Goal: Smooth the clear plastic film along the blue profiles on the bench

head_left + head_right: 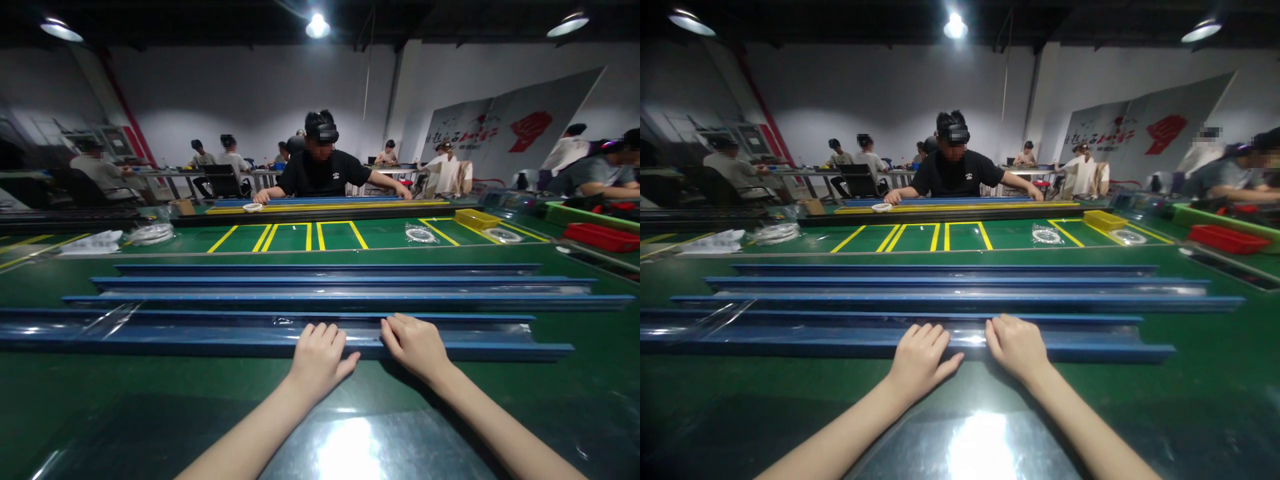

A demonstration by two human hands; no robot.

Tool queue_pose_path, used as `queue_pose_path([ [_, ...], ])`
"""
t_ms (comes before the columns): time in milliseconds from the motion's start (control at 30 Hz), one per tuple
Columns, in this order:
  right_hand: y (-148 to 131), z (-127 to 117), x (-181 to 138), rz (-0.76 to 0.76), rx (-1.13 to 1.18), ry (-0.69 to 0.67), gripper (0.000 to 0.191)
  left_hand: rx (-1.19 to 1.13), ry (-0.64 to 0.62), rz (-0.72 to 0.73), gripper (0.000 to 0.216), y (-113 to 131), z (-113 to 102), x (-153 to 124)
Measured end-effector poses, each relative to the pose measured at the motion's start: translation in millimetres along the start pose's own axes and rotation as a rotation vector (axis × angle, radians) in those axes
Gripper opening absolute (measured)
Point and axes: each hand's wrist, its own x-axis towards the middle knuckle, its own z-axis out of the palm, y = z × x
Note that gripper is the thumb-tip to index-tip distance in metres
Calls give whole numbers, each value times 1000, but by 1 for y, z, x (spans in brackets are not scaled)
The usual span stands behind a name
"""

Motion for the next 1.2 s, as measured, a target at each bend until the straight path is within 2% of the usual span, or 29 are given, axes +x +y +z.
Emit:
queue_pose_path([
  [300, 9, 6, 0, -93, -56, 199, 44, -49, 9, 52, 27, -3, -2, 0],
  [400, 20, 6, -4, -86, -83, 226, 44, -74, 41, 105, 29, -3, -2, 0],
  [500, 36, 6, -10, -79, -115, 253, 44, -65, 77, 83, 32, -2, -1, 0],
  [633, 56, 2, -18, -51, -162, 272, 43, -41, 68, 19, 36, -2, -1, 0],
  [900, 85, -2, -30, 80, -253, 210, 46, -25, -6, -73, 31, -1, -8, 4],
  [1033, 82, -2, -31, 109, -290, 242, 43, 10, -5, -67, 25, -1, -4, 3],
  [1200, 62, -5, -25, 73, -234, 259, 41, 33, -17, -59, 25, 0, -3, 2],
])
